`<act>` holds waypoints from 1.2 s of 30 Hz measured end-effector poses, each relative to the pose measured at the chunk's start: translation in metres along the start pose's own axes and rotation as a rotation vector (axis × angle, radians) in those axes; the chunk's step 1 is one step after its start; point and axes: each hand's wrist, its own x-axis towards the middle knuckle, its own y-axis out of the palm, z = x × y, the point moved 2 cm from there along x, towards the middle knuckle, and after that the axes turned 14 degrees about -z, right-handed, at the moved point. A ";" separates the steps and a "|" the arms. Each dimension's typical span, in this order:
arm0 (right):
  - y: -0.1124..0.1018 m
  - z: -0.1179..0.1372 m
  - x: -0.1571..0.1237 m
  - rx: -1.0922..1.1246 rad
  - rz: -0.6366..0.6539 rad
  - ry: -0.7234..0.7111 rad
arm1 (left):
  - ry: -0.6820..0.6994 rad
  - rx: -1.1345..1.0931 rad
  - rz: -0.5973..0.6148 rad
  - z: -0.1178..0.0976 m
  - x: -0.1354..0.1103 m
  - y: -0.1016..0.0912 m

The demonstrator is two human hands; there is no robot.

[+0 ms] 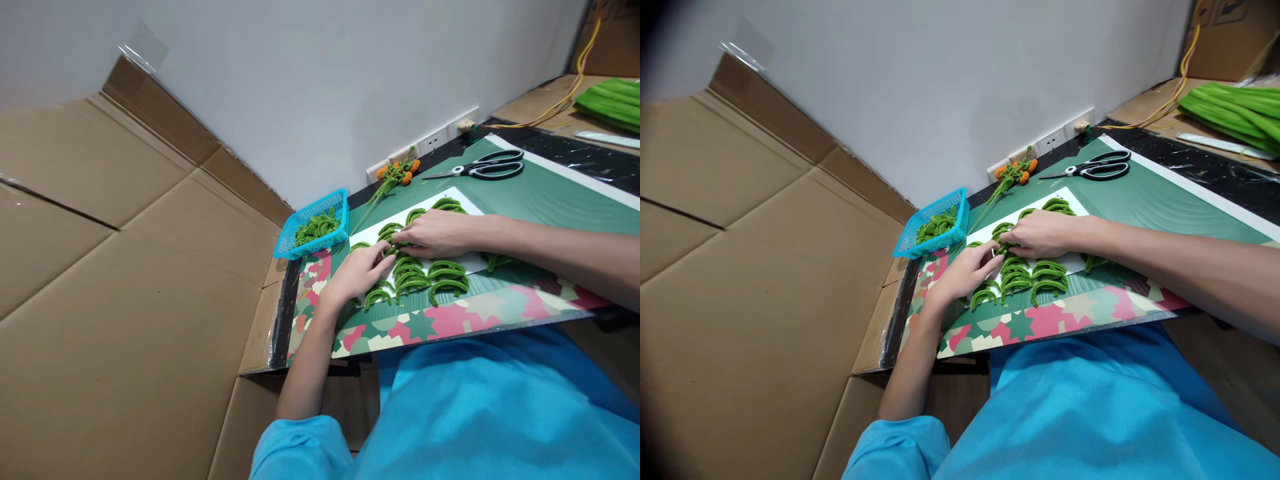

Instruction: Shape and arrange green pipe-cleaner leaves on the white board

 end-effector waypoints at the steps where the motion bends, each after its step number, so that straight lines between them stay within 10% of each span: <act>1: 0.001 0.000 0.000 -0.003 0.000 -0.001 | 0.001 -0.003 0.001 0.000 0.000 0.000; 36: -0.001 0.000 0.002 0.021 0.033 0.020 | -0.028 -0.019 0.006 -0.002 0.001 -0.001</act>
